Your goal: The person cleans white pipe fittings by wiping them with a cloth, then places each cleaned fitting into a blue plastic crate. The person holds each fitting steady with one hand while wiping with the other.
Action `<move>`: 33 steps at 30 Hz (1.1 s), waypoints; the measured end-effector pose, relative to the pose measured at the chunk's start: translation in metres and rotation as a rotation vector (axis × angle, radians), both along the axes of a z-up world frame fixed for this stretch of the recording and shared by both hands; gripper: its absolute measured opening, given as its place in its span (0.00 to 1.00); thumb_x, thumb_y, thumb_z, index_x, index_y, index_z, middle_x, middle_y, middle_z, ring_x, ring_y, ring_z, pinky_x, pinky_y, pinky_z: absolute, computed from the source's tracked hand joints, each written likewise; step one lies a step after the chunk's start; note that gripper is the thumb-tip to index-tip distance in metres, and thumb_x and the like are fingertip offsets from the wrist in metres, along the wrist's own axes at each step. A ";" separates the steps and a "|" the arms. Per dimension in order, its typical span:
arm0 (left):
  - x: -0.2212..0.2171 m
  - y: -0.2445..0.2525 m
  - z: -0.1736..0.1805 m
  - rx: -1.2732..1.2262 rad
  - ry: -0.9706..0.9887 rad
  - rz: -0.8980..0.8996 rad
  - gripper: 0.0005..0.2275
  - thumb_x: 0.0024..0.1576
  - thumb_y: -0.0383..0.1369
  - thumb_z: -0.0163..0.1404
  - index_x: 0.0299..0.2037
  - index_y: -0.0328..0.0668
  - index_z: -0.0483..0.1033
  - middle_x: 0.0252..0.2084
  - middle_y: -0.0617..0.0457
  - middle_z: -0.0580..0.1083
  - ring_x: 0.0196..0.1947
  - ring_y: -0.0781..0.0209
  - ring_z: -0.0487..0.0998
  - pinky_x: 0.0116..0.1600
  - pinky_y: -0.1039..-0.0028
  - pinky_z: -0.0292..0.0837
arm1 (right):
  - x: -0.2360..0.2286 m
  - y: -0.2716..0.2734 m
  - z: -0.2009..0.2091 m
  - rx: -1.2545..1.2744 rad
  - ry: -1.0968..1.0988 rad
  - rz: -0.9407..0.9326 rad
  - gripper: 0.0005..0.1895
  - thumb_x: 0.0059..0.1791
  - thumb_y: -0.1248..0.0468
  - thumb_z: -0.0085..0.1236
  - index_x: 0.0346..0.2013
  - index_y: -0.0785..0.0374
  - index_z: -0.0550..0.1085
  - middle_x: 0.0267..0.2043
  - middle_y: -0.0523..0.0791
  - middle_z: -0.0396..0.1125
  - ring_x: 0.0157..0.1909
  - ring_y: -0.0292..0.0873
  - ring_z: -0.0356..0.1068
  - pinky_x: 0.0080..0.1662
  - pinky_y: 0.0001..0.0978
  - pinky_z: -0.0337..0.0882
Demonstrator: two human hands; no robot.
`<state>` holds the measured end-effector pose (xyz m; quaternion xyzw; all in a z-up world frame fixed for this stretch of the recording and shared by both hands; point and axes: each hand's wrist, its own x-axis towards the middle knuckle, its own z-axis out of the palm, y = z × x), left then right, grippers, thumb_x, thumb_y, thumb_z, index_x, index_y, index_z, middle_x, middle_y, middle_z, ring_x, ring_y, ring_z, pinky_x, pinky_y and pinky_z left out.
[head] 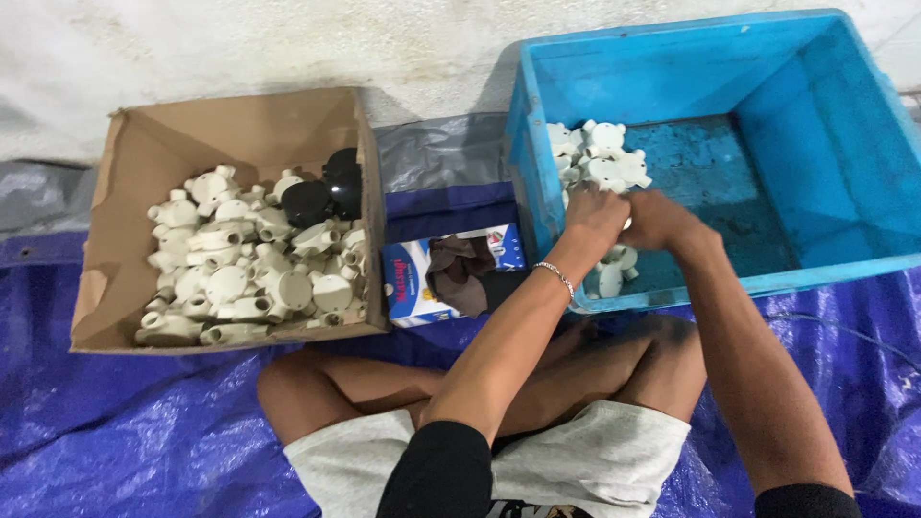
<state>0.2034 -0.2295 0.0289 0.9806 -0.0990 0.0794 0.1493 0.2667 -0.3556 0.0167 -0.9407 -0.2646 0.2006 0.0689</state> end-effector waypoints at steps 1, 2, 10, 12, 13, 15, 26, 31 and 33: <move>-0.009 0.012 0.021 0.000 0.001 0.011 0.07 0.47 0.25 0.52 0.21 0.46 0.82 0.28 0.44 0.80 0.43 0.40 0.81 0.43 0.50 0.76 | -0.008 0.015 0.027 0.000 0.001 0.011 0.20 0.38 0.56 0.66 0.40 0.61 0.80 0.43 0.55 0.75 0.51 0.62 0.73 0.55 0.54 0.71; -0.017 0.024 0.043 0.045 -0.186 0.059 0.07 0.48 0.26 0.51 0.23 0.46 0.82 0.27 0.46 0.80 0.45 0.42 0.80 0.51 0.50 0.71 | -0.015 0.030 0.055 0.073 -0.073 0.029 0.18 0.37 0.59 0.64 0.38 0.65 0.79 0.40 0.58 0.74 0.48 0.65 0.73 0.52 0.58 0.71; -0.029 0.175 0.101 0.167 -0.273 0.015 0.05 0.45 0.31 0.57 0.31 0.50 0.80 0.35 0.51 0.76 0.56 0.40 0.66 0.57 0.44 0.66 | -0.064 0.140 0.145 0.407 -0.304 0.351 0.13 0.45 0.63 0.57 0.40 0.66 0.72 0.43 0.54 0.73 0.46 0.61 0.70 0.45 0.52 0.65; -0.044 0.215 0.112 0.195 -0.185 -0.003 0.04 0.45 0.29 0.54 0.26 0.52 0.79 0.31 0.50 0.78 0.55 0.43 0.68 0.56 0.46 0.66 | -0.070 0.176 0.145 0.532 -0.326 0.509 0.08 0.42 0.70 0.53 0.35 0.69 0.72 0.38 0.56 0.72 0.41 0.61 0.70 0.40 0.51 0.66; -0.053 0.236 0.112 0.200 -0.184 0.017 0.04 0.45 0.29 0.54 0.26 0.52 0.79 0.31 0.50 0.78 0.55 0.43 0.68 0.56 0.46 0.66 | -0.075 0.198 0.145 0.539 -0.322 0.529 0.08 0.42 0.70 0.53 0.35 0.69 0.72 0.38 0.56 0.72 0.41 0.61 0.70 0.40 0.51 0.66; -0.071 0.272 0.110 0.163 -0.149 0.040 0.03 0.44 0.30 0.54 0.27 0.44 0.78 0.30 0.47 0.76 0.53 0.43 0.68 0.53 0.49 0.67 | -0.085 0.236 0.144 0.528 -0.297 0.551 0.08 0.43 0.66 0.56 0.33 0.69 0.73 0.37 0.59 0.72 0.45 0.64 0.70 0.39 0.52 0.66; -0.164 0.413 0.028 0.110 0.327 0.408 0.09 0.51 0.28 0.55 0.41 0.39 0.78 0.47 0.38 0.75 0.57 0.35 0.69 0.62 0.42 0.62 | -0.163 0.401 0.095 0.254 -0.345 0.699 0.14 0.36 0.64 0.64 0.34 0.68 0.78 0.38 0.56 0.72 0.42 0.60 0.75 0.43 0.49 0.77; -0.183 0.433 -0.009 0.168 0.415 0.541 0.06 0.51 0.29 0.54 0.37 0.40 0.81 0.47 0.39 0.77 0.61 0.34 0.66 0.66 0.41 0.55 | -0.162 0.443 0.046 0.139 -0.360 0.757 0.13 0.37 0.60 0.65 0.30 0.65 0.80 0.32 0.53 0.73 0.35 0.54 0.76 0.36 0.43 0.78; -0.185 0.441 -0.038 0.205 0.431 0.607 0.07 0.53 0.30 0.53 0.39 0.42 0.82 0.48 0.42 0.77 0.65 0.34 0.60 0.67 0.42 0.54 | -0.168 0.453 0.042 0.019 -0.233 0.739 0.05 0.42 0.69 0.60 0.24 0.69 0.79 0.23 0.55 0.71 0.29 0.55 0.75 0.29 0.44 0.77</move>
